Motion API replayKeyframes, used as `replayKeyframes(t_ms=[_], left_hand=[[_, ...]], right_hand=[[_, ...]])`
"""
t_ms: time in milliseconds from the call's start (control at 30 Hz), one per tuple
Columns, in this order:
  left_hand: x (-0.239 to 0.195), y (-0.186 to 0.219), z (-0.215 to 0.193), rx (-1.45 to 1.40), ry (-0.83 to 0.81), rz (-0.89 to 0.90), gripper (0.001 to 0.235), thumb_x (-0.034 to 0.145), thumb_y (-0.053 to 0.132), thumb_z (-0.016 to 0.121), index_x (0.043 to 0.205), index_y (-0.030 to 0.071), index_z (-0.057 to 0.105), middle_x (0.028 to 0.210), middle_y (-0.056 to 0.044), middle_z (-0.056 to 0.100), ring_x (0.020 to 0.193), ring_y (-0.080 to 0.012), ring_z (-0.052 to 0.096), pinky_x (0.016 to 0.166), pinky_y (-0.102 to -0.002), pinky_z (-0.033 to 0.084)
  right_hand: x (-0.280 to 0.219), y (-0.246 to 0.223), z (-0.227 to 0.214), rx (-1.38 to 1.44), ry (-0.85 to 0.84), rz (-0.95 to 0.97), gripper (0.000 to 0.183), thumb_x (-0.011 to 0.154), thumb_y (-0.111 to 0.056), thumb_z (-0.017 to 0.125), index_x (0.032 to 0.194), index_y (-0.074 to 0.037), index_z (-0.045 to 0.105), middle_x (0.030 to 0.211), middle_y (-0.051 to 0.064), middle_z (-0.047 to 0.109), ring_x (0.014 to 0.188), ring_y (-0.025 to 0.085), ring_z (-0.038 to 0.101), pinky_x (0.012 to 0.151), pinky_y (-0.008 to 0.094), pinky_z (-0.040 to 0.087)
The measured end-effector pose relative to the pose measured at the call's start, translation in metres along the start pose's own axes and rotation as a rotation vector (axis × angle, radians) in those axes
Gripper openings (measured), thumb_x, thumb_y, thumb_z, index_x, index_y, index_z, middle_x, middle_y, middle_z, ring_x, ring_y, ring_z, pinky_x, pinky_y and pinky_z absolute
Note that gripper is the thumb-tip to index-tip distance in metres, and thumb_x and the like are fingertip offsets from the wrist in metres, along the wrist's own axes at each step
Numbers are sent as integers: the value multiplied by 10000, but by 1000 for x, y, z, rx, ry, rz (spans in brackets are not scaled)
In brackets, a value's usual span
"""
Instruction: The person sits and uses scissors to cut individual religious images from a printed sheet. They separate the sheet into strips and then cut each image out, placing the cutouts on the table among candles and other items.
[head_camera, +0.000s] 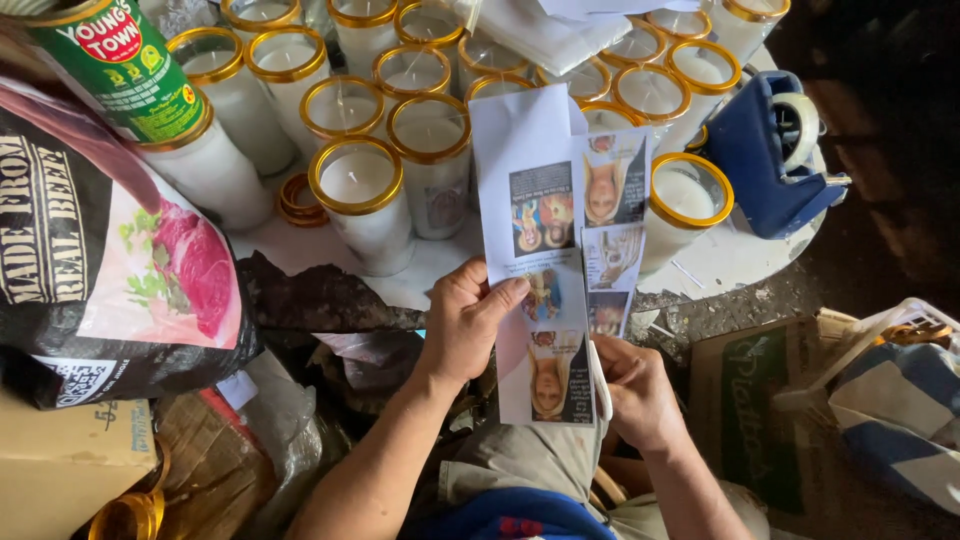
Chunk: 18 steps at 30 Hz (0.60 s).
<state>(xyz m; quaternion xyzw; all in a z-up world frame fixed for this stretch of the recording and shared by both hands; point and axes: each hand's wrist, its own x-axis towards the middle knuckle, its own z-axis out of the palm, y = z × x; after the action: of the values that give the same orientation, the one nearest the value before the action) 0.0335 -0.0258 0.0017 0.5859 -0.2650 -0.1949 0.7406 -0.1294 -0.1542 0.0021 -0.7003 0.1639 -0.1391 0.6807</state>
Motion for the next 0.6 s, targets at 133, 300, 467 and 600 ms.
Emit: replayKeyframes(t_ms=[133, 300, 467, 600], left_hand=[[-5, -6, 2, -60, -26, 0, 200, 924, 174, 692, 1088, 76, 751, 1020, -35, 788, 913, -139, 702, 830, -307, 597], [-7, 0, 4, -36, -24, 5, 205, 916, 186, 700, 1072, 74, 771, 1008, -25, 793, 914, -131, 698, 828, -309, 594], [-9, 3, 5, -50, -12, -21, 236, 899, 194, 699, 1084, 67, 772, 1051, -39, 798, 962, -148, 707, 885, -325, 585], [-13, 1, 6, -62, -18, -9, 248, 903, 181, 705, 1112, 64, 769, 1064, -42, 796, 982, -158, 713, 906, -327, 593]], right_hand=[[5, 3, -6, 56, -31, -23, 450, 706, -136, 818, 1089, 94, 763, 945, 143, 818, 825, 190, 742, 675, 359, 663], [5, 7, -3, 67, -1, -33, 481, 761, -211, 805, 1135, 86, 746, 1003, 156, 812, 878, 204, 743, 705, 372, 657], [8, 1, -2, 89, -63, -110, 543, 810, -348, 790, 1165, 58, 734, 1037, 153, 811, 904, 226, 777, 729, 376, 679], [14, 5, -5, 83, -43, -113, 481, 774, -235, 801, 1131, 82, 738, 1034, 146, 804, 905, 203, 745, 751, 366, 651]])
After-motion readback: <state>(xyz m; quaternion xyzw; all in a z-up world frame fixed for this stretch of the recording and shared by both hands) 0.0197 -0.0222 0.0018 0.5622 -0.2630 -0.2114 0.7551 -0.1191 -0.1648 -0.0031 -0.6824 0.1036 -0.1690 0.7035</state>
